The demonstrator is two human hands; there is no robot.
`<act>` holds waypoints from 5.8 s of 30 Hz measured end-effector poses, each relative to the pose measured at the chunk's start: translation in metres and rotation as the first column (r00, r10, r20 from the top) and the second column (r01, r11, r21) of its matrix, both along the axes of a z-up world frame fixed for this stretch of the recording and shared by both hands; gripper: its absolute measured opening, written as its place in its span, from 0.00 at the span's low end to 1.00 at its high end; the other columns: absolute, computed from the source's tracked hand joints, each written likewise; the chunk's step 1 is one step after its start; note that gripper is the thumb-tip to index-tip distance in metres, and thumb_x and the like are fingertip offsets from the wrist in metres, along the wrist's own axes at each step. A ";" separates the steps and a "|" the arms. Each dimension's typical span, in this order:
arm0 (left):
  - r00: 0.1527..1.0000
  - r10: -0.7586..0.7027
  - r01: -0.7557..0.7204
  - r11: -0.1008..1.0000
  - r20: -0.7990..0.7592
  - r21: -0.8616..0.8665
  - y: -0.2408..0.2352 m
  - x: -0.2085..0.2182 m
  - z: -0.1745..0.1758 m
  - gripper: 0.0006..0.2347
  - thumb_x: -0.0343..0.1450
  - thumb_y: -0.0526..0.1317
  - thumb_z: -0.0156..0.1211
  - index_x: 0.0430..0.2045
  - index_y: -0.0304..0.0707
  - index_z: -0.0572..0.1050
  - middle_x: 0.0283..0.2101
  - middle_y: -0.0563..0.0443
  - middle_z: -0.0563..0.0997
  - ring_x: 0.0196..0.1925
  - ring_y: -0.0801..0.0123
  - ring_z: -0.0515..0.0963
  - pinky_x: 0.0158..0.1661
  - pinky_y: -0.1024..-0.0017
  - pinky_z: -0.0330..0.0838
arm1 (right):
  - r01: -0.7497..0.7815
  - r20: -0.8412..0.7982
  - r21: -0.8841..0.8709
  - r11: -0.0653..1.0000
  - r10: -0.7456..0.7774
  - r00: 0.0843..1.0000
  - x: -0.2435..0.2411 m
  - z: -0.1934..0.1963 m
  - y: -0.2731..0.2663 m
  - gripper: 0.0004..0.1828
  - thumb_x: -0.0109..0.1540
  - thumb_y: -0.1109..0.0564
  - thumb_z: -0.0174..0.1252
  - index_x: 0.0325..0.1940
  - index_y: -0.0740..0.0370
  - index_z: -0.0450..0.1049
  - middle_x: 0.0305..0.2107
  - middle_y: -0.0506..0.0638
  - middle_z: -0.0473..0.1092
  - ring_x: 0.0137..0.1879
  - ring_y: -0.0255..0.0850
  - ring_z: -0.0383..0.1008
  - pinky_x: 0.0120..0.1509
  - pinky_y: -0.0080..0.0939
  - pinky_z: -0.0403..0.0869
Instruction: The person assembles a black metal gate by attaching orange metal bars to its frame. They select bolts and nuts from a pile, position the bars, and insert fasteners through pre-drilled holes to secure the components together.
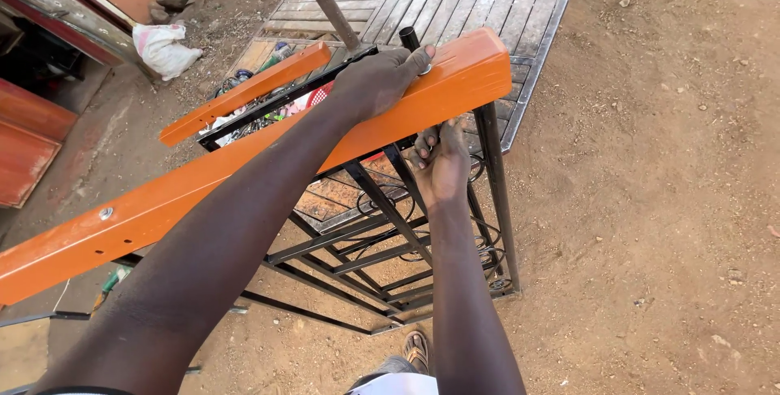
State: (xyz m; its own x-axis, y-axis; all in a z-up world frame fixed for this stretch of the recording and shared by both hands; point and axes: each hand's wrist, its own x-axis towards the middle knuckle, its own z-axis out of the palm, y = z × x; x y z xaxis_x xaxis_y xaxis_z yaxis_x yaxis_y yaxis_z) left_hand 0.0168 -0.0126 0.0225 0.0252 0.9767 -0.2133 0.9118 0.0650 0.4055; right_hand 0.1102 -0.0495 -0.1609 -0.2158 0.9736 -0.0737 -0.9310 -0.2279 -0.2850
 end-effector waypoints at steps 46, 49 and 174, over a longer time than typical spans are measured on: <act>1.000 -0.007 0.008 0.999 0.030 -0.044 0.002 0.002 0.001 0.35 0.69 0.73 0.25 0.45 0.51 0.77 0.37 0.47 0.83 0.46 0.49 0.83 0.64 0.45 0.62 | -0.100 -0.006 0.131 0.986 0.101 0.995 0.017 0.010 -0.003 0.16 0.75 0.46 0.31 0.41 0.53 0.61 0.22 0.37 0.48 0.24 0.30 0.54 0.22 0.24 0.55; 0.999 0.020 -0.019 0.999 0.026 -0.044 0.001 0.005 0.001 0.32 0.70 0.73 0.28 0.43 0.56 0.77 0.37 0.51 0.84 0.46 0.54 0.84 0.63 0.45 0.63 | -0.076 -0.055 0.183 0.980 0.087 0.995 0.010 -0.038 0.013 0.11 0.74 0.48 0.42 0.59 0.51 0.60 0.27 0.42 0.52 0.28 0.34 0.58 0.25 0.26 0.59; 0.993 -0.040 0.033 0.997 -0.110 -0.066 -0.273 -0.395 0.022 0.34 0.70 0.69 0.27 0.32 0.42 0.80 0.33 0.48 0.80 0.36 0.58 0.79 0.44 0.60 0.65 | 0.084 -0.298 -0.260 0.962 -0.163 0.941 -0.447 0.009 -0.305 0.20 0.59 0.72 0.62 0.56 0.71 0.74 0.34 0.60 0.75 0.36 0.45 0.78 0.38 0.32 0.82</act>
State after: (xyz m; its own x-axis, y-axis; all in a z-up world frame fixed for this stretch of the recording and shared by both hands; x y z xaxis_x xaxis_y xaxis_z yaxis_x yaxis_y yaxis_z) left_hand -0.3780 -0.2853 0.0446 0.0329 0.9599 -0.2783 0.9532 0.0537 0.2976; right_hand -0.3371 -0.3542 -0.1522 -0.1451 0.9556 -0.2565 -0.9887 -0.1300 0.0748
